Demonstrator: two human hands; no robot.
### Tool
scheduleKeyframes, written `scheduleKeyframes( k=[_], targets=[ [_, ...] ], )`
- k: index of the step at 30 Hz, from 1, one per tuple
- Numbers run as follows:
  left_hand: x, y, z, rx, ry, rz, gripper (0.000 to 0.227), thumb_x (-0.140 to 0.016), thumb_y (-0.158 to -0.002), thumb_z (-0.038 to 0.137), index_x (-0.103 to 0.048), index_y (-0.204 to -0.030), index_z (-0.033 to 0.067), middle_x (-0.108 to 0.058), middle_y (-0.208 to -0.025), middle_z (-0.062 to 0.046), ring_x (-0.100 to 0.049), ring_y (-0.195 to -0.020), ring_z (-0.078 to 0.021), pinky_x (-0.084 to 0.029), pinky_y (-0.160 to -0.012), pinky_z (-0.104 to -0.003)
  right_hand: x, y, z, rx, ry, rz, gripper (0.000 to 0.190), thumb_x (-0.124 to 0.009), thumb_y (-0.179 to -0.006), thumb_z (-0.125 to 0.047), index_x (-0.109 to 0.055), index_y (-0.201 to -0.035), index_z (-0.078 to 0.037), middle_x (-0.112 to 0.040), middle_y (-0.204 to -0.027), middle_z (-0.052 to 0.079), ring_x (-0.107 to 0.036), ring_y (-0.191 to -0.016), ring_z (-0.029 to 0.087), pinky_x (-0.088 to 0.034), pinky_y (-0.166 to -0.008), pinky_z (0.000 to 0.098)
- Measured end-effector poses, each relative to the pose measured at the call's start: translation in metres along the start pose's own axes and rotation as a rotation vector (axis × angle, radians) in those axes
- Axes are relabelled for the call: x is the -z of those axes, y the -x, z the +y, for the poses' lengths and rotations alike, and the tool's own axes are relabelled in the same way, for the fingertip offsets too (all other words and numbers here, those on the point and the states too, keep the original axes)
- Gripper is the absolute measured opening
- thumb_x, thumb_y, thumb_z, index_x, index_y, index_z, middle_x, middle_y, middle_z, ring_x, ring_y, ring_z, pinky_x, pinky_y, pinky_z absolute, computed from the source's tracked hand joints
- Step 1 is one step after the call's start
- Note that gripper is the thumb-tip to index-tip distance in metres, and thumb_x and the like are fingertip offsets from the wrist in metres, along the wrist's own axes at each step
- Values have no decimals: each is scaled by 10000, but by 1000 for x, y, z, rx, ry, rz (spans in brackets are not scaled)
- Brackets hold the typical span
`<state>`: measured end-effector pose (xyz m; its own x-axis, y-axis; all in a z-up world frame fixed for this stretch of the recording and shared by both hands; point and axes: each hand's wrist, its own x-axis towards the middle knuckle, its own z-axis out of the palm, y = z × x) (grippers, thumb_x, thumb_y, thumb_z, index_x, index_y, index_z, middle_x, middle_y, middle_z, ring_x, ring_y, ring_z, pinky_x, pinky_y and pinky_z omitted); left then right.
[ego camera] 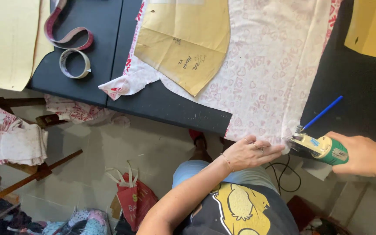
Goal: The person selects a paper pattern from a pile and places it on a piece of white fabric with a red pattern. They trace the pattern onto the fabric using a blue pencil. Then, they use a green electric fabric cutter to cut the fabric along the traced lines.
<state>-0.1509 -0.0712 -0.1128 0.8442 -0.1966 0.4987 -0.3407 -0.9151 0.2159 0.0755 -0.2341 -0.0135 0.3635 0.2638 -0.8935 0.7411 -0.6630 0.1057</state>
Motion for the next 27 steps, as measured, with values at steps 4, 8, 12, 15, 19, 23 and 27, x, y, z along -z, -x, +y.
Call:
scheduleKeyframes(
  k=[4, 8, 12, 15, 19, 23, 27],
  targets=[
    [2, -2, 6, 40, 10, 35, 315, -418, -918, 35, -507, -1192, 164, -338, -1345, 48, -436, -954, -153, -396, -675, -285, -5, -7, 14, 46, 34, 18, 628, -736, -450, -346, -478, -1023, -359, -695, -776, -74, -644, -702, 131, -469, -647, 199],
    [6, -3, 11, 89, -11, 31, 303, -375, -932, 71, -494, -1192, 169, -337, -1344, 49, -433, -936, -150, -375, -684, -297, 10, -2, 5, 66, 61, 6, 558, -700, -465, -325, -495, -983, -356, -694, -732, -57, -629, -664, 144, -462, -630, 203],
    [10, -4, 14, 133, -70, 38, 295, -361, -938, 107, -502, -1175, 213, -360, -1319, 95, -423, -938, -117, -361, -752, -282, 19, -5, -3, 94, 127, -5, 596, -694, -458, -347, -473, -1011, -362, -695, -792, -48, -638, -728, 164, -467, -652, 234],
    [12, -6, 16, 157, -75, 70, 261, -367, -946, 143, -515, -1146, 223, -393, -1295, 109, -433, -917, -117, -357, -750, -276, 26, 0, -15, 99, 134, -7, 598, -683, -469, -339, -466, -1026, -349, -695, -793, -19, -638, -734, 187, -468, -655, 247],
    [9, -3, 17, 184, -12, 132, 247, -376, -946, 140, -506, -1144, 212, -405, -1292, 87, -467, -956, -126, -370, -760, -283, 28, 2, -24, 100, 114, 7, 599, -674, -476, -313, -474, -1040, -339, -698, -741, -20, -632, -682, 168, -460, -632, 233],
    [10, -4, 15, 207, 8, 189, 210, -421, -928, 86, -530, -1050, 218, -468, -1227, 114, -522, -987, -89, -385, -739, -266, 32, 6, -34, 54, 43, -32, 582, -669, -505, -265, -486, -1053, -337, -701, -753, -8, -640, -696, 175, -463, -649, 236],
    [10, -1, 18, 202, 14, 213, 175, -447, -933, 105, -528, -1054, 202, -456, -1241, 102, -523, -990, -114, -401, -731, -275, 26, 6, -28, 67, 32, -8, 576, -698, -487, -260, -504, -1026, -318, -692, -717, 2, -626, -657, 177, -455, -634, 229]
  ],
)
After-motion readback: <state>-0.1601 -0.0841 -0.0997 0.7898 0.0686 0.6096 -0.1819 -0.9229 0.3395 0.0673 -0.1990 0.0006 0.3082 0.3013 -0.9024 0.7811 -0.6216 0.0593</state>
